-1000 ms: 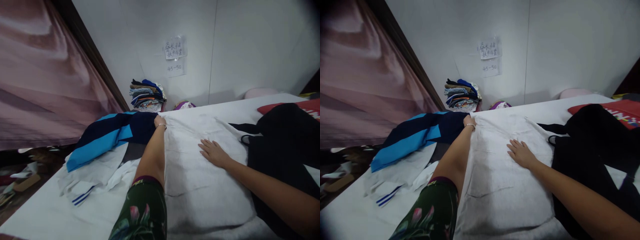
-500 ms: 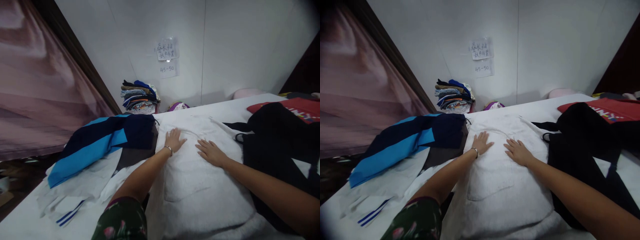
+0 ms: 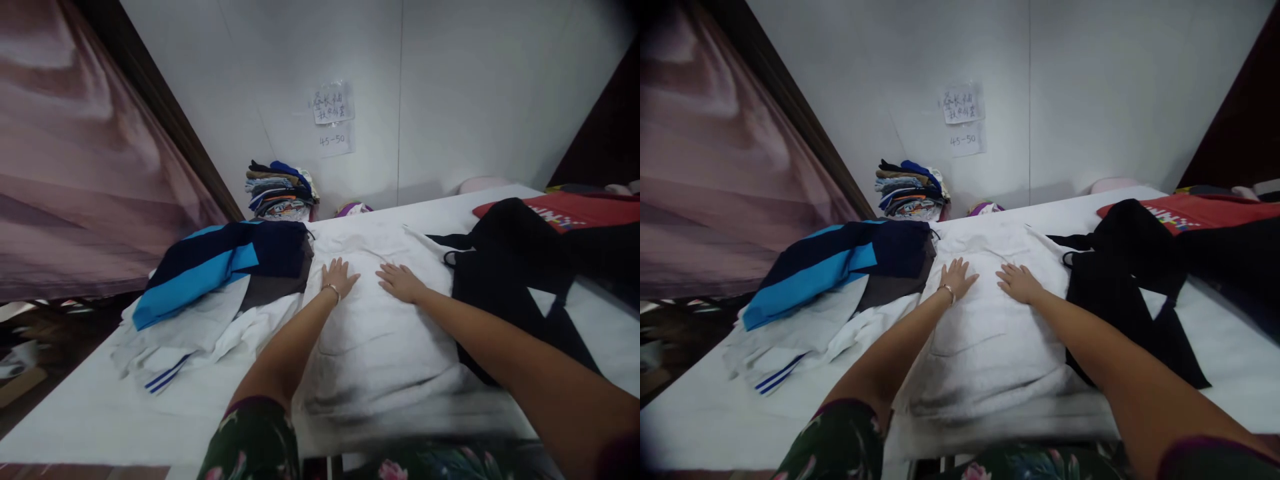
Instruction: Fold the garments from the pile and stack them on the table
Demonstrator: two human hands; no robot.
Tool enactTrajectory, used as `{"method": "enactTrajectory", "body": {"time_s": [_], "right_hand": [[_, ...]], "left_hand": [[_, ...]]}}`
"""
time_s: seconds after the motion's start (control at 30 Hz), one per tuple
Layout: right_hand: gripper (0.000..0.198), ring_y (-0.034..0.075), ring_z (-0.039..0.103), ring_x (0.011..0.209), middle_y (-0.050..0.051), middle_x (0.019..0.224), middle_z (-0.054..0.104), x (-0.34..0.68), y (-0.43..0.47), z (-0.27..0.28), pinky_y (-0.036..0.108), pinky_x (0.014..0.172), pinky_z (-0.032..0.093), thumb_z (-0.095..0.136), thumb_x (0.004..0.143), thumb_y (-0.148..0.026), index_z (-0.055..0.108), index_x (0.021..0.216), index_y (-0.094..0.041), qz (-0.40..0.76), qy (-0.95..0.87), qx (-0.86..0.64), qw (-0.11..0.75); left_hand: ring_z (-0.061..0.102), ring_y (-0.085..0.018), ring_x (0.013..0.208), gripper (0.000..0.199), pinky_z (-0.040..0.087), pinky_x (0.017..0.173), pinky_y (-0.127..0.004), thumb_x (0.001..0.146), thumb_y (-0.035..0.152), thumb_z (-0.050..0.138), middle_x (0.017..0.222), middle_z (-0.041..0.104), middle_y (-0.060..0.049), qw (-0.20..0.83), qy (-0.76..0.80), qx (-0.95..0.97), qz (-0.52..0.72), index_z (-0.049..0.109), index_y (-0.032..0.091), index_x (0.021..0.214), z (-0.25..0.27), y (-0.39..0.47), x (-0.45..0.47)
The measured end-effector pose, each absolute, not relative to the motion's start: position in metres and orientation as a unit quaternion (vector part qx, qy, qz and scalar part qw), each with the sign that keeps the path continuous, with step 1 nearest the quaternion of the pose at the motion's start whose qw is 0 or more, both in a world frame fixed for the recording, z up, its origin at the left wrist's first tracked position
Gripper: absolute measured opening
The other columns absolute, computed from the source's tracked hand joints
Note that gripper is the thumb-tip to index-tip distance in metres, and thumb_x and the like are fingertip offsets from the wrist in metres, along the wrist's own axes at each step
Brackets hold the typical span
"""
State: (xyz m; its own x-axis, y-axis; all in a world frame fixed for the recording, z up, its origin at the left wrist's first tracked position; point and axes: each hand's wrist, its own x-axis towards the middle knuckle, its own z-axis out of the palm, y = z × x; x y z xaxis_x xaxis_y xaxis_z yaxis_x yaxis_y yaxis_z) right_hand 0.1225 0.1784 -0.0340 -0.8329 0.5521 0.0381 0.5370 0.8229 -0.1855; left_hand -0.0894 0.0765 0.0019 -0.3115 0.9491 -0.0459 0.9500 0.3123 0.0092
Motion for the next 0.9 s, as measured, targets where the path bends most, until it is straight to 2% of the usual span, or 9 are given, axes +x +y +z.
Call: {"method": "enactTrajectory", "body": {"time_s": [0.13, 0.2, 0.3, 0.4, 0.53, 0.63, 0.77, 0.9], "right_hand": [[0.056, 0.025, 0.020, 0.144, 0.008, 0.157, 0.024, 0.117, 0.178, -0.021, 0.051, 0.113, 0.016, 0.027, 0.095, -0.048, 0.039, 0.145, -0.025, 0.124, -0.944, -0.305, 0.004], [0.058, 0.025, 0.021, 0.143, 0.008, 0.156, 0.027, 0.116, 0.177, -0.014, 0.049, 0.113, 0.018, 0.032, 0.094, -0.050, 0.039, 0.145, -0.025, 0.138, -0.938, -0.318, -0.011], [0.062, 0.028, 0.021, 0.143, 0.011, 0.156, 0.027, 0.127, 0.173, -0.008, 0.051, 0.111, 0.023, 0.031, 0.093, -0.054, 0.038, 0.145, -0.022, 0.132, -0.928, -0.347, 0.001], [0.062, 0.032, 0.015, 0.144, 0.014, 0.157, 0.021, 0.162, 0.174, -0.013, 0.056, 0.111, 0.017, 0.030, 0.093, -0.053, 0.036, 0.145, -0.019, 0.107, -0.916, -0.386, 0.019], [0.065, 0.035, 0.020, 0.142, 0.019, 0.154, 0.026, 0.225, 0.187, -0.030, 0.055, 0.111, 0.019, 0.031, 0.092, -0.056, 0.039, 0.141, -0.014, 0.077, -0.885, -0.459, 0.028], [0.066, 0.035, 0.024, 0.140, 0.019, 0.153, 0.028, 0.253, 0.195, -0.039, 0.050, 0.111, 0.021, 0.027, 0.092, -0.058, 0.042, 0.138, -0.014, 0.080, -0.872, -0.482, 0.038], [0.065, 0.035, 0.021, 0.142, 0.018, 0.155, 0.024, 0.256, 0.194, -0.037, 0.050, 0.112, 0.018, 0.028, 0.093, -0.057, 0.039, 0.140, -0.014, 0.093, -0.866, -0.490, 0.032], [0.065, 0.036, 0.020, 0.142, 0.019, 0.155, 0.022, 0.253, 0.193, -0.034, 0.050, 0.113, 0.018, 0.028, 0.093, -0.055, 0.039, 0.140, -0.012, 0.100, -0.867, -0.487, 0.032]], "left_hand": [[0.010, -0.026, 0.147, 0.075, 0.008, 0.117, -0.052, 0.089, 0.066, 0.021, 0.159, 0.018, -0.007, 0.020, 0.810, 0.586, -0.026, 0.031, 0.020, 0.148, -0.010, 0.039, -0.078], [0.011, -0.026, 0.147, 0.073, 0.010, 0.117, -0.051, 0.091, 0.063, 0.020, 0.159, 0.018, -0.007, 0.032, 0.811, 0.584, -0.030, 0.030, 0.020, 0.148, -0.016, 0.029, -0.079], [0.013, -0.025, 0.146, 0.071, 0.012, 0.116, -0.051, 0.091, 0.062, 0.021, 0.159, 0.018, -0.008, 0.030, 0.810, 0.585, -0.026, 0.031, 0.020, 0.148, -0.020, 0.027, -0.082], [0.014, -0.026, 0.146, 0.069, 0.013, 0.116, -0.051, 0.091, 0.061, 0.023, 0.159, 0.020, -0.008, 0.023, 0.809, 0.586, -0.024, 0.033, 0.022, 0.147, -0.019, 0.030, -0.082], [0.015, -0.026, 0.146, 0.069, 0.013, 0.116, -0.050, 0.092, 0.060, 0.023, 0.159, 0.020, -0.008, 0.018, 0.812, 0.583, -0.026, 0.033, 0.021, 0.147, -0.017, 0.031, -0.080], [0.014, -0.026, 0.146, 0.068, 0.011, 0.116, -0.051, 0.092, 0.060, 0.023, 0.159, 0.021, -0.008, 0.020, 0.818, 0.574, -0.031, 0.033, 0.022, 0.147, -0.011, 0.031, -0.075], [0.014, -0.028, 0.146, 0.066, 0.008, 0.116, -0.053, 0.093, 0.057, 0.025, 0.158, 0.023, -0.010, -0.002, 0.843, 0.537, -0.029, 0.037, 0.019, 0.145, -0.003, 0.023, -0.057], [0.014, -0.026, 0.146, 0.067, 0.012, 0.117, -0.051, 0.094, 0.057, 0.024, 0.158, 0.019, -0.010, 0.000, 0.821, 0.571, -0.001, 0.033, 0.018, 0.147, -0.007, -0.002, -0.033]]}}
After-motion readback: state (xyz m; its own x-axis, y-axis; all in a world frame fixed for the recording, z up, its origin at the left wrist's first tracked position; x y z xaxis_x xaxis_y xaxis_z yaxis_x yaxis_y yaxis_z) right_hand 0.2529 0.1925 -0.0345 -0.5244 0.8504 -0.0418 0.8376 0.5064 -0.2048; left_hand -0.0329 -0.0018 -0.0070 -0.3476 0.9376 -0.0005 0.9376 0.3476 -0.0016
